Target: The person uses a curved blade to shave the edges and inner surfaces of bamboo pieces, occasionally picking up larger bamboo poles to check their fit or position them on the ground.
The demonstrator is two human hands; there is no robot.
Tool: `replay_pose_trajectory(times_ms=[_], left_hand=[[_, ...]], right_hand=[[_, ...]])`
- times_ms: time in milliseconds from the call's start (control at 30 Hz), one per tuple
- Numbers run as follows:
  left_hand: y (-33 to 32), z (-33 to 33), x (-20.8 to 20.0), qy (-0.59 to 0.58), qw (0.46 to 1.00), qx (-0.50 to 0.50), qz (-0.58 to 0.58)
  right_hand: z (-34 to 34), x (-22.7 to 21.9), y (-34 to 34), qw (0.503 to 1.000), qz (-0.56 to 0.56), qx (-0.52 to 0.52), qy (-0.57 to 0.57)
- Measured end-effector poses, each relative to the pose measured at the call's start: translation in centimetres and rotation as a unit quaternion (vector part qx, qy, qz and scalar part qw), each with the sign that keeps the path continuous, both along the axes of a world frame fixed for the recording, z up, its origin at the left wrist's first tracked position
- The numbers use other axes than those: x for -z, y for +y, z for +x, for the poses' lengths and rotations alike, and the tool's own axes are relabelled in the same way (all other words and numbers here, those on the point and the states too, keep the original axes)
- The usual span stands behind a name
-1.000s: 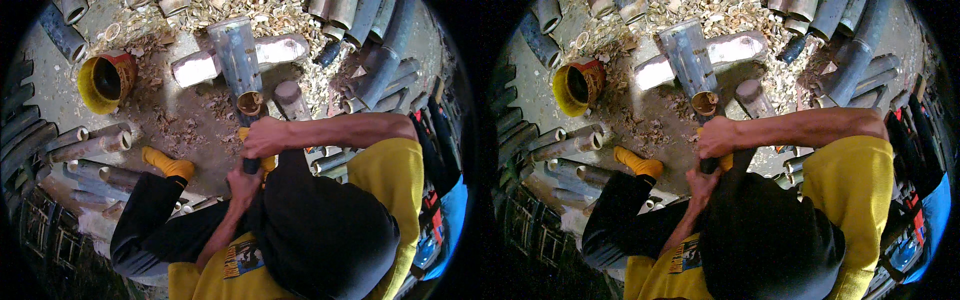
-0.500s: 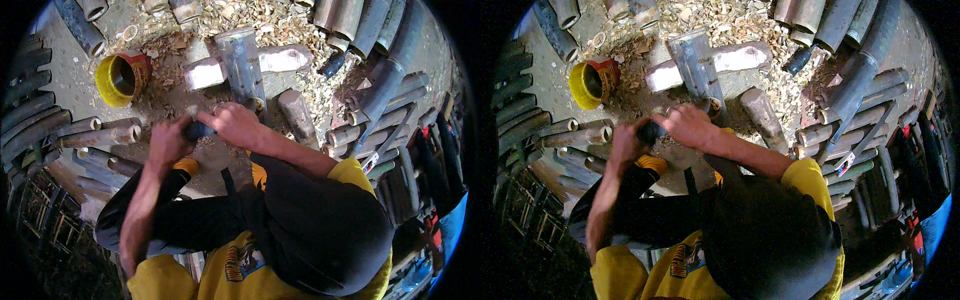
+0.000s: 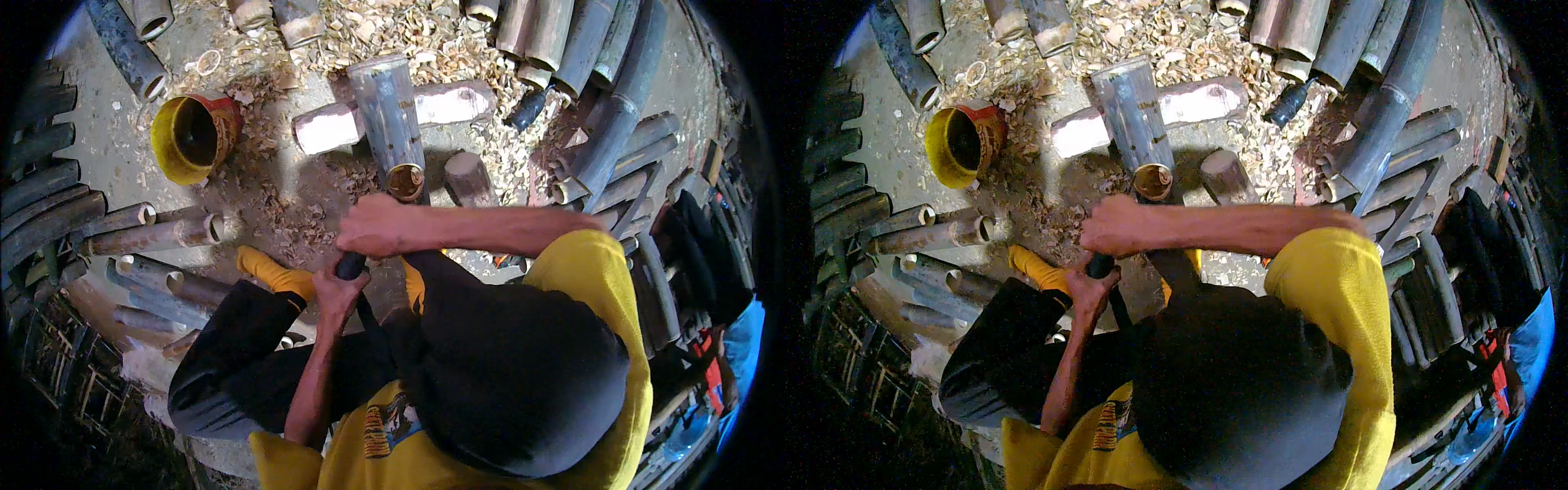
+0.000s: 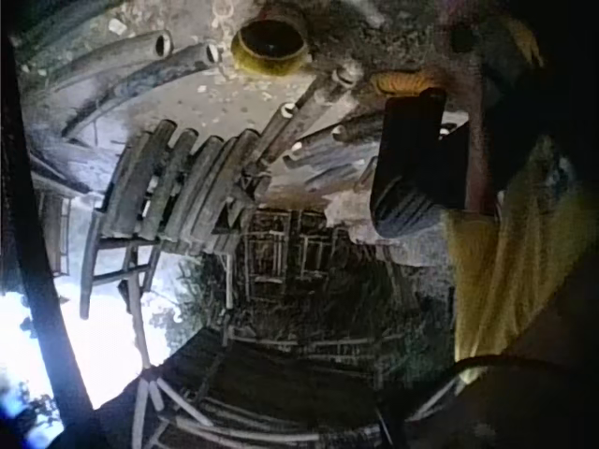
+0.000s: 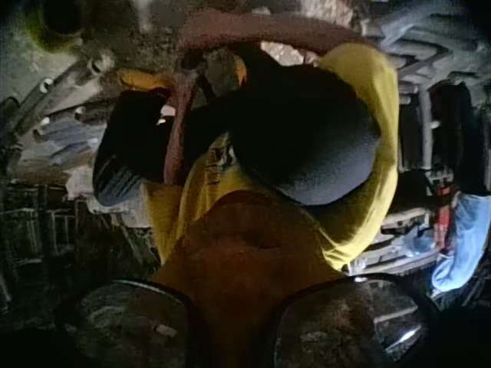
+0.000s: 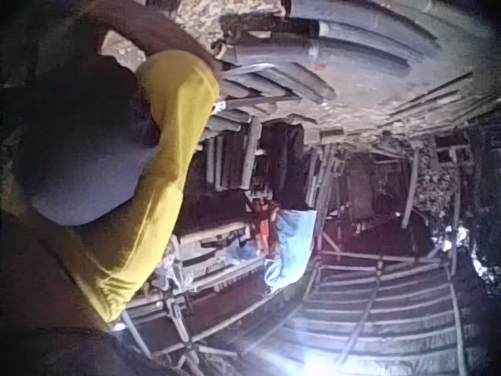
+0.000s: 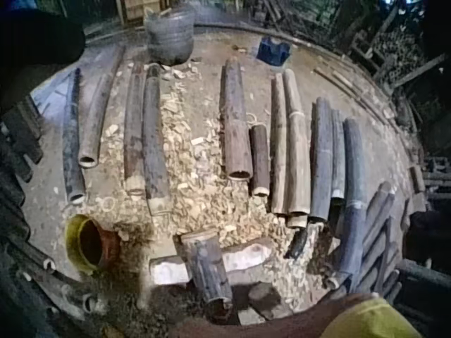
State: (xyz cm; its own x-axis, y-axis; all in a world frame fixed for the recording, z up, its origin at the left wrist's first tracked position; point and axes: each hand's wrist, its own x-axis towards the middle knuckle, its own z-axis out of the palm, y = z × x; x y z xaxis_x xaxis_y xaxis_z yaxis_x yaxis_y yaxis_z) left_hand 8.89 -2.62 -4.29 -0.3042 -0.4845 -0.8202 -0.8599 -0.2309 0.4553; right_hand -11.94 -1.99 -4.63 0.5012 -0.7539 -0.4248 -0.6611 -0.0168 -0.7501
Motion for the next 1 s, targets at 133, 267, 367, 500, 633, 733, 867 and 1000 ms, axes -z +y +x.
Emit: replay_pose_trajectory(times_ms=[133,267,367,500,633,733,867,1000], left_hand=[[-7.3,-3.3,-1.8,-0.020,0.978,0.207,-0.008],[-14.1,-11.3,-4.7,0.020,0.851,0.493,-0.178],[-17.7,-16.1,-4.3,0.219,0.671,0.620,-0.342],[-18.2,-17.4,-1.9,0.124,0.678,0.709,-0.151],[-15.1,-8.4,0.8,0.007,0.861,0.509,0.015],[-6.6,-3.3,0.5,0.009,0.951,0.298,0.081],[7.6,-2.0,-1.4,-0.032,0.998,-0.017,0.060],[7.4,-4.2,-2.7,0.039,0.998,-0.045,-0.038]], right_hand=[[-0.6,0.5,0.3,0.996,-0.037,0.082,-0.027],[-0.5,0.6,1.8,0.912,-0.176,0.370,-0.027],[0.1,-0.4,0.3,0.814,-0.186,0.547,-0.057],[2.4,1.4,1.1,0.821,-0.014,0.557,-0.124],[1.0,2.2,1.3,0.950,0.072,0.269,-0.143],[-0.5,1.6,2.2,0.989,0.097,0.038,-0.107],[-1.6,1.3,4.1,0.989,0.011,-0.122,-0.081],[-0.7,0.6,4.9,0.990,-0.007,-0.128,-0.056]])
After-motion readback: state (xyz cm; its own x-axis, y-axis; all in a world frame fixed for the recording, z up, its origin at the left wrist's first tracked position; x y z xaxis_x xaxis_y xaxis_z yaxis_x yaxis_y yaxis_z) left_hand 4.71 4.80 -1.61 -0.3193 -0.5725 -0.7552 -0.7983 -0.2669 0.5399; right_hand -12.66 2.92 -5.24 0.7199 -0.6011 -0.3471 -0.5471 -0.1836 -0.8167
